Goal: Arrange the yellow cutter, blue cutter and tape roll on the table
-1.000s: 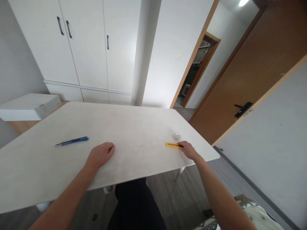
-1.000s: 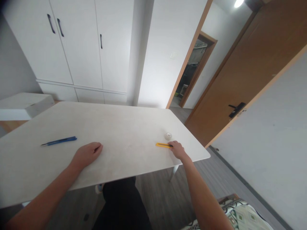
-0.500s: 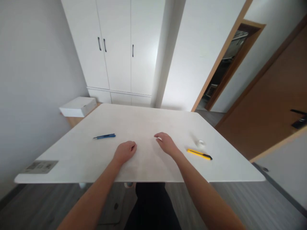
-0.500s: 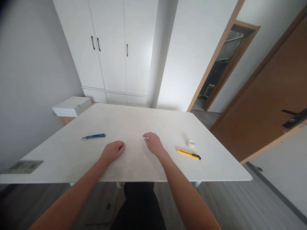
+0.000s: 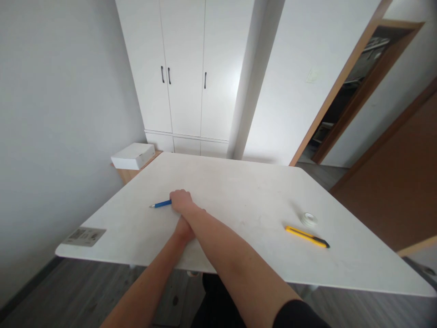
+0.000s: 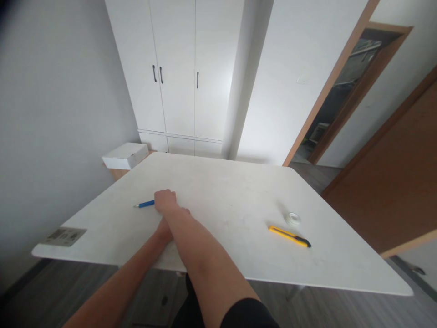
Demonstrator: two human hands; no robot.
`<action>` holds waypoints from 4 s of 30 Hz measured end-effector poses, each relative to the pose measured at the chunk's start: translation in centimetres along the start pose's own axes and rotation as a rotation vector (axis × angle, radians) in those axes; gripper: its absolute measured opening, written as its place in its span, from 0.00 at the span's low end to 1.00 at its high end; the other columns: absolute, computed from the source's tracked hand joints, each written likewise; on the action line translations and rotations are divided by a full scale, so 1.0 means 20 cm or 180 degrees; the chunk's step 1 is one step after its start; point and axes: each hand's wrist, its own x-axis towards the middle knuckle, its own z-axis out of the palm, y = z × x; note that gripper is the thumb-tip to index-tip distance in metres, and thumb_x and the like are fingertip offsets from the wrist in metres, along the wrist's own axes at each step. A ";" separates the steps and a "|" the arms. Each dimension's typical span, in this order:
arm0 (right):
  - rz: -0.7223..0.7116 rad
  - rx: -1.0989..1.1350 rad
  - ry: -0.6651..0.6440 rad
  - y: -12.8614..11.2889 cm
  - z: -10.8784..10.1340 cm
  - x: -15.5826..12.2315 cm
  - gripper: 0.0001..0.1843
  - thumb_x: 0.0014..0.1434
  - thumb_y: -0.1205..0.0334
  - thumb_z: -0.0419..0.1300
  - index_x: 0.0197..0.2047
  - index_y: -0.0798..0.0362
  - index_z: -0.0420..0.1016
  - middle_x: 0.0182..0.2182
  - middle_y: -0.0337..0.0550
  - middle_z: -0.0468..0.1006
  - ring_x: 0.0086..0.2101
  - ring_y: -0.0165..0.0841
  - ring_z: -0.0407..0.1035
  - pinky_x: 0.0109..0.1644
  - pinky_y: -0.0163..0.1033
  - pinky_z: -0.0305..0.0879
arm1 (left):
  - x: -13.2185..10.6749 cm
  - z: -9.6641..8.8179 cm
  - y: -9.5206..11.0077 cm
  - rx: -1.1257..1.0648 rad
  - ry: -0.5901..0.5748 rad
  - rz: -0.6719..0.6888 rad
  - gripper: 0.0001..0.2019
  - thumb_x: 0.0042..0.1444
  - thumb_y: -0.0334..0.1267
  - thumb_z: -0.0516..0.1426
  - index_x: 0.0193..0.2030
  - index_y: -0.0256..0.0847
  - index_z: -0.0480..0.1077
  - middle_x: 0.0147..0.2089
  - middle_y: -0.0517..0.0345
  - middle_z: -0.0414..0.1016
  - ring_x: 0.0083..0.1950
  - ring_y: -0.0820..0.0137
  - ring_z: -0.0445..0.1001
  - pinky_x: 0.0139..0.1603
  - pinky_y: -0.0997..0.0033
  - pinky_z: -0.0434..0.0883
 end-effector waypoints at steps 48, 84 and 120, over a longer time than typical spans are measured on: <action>-0.0087 0.0078 0.1183 0.74 0.07 -1.25 0.22 0.63 0.52 0.55 0.57 0.52 0.68 0.57 0.49 0.70 0.58 0.37 0.60 0.62 0.44 0.53 | 0.01 -0.06 0.04 0.0533 0.0014 0.0105 0.18 0.63 0.46 0.43 0.31 0.42 0.68 0.36 0.54 0.76 0.39 0.64 0.73 0.38 0.70 0.61; 0.0114 0.0156 0.1158 0.74 0.08 -1.27 0.23 0.63 0.53 0.55 0.58 0.53 0.69 0.59 0.49 0.69 0.59 0.36 0.60 0.65 0.43 0.50 | 0.00 -0.07 0.06 0.0550 0.0023 0.0116 0.17 0.64 0.44 0.43 0.28 0.43 0.64 0.33 0.56 0.74 0.36 0.67 0.71 0.36 0.70 0.59; 0.0128 0.0137 0.1136 0.74 0.08 -1.27 0.23 0.63 0.52 0.55 0.59 0.52 0.68 0.59 0.48 0.69 0.59 0.36 0.59 0.65 0.44 0.50 | 0.00 -0.08 0.07 0.0467 -0.0026 0.0065 0.17 0.63 0.44 0.44 0.27 0.42 0.64 0.33 0.56 0.75 0.36 0.67 0.70 0.36 0.70 0.59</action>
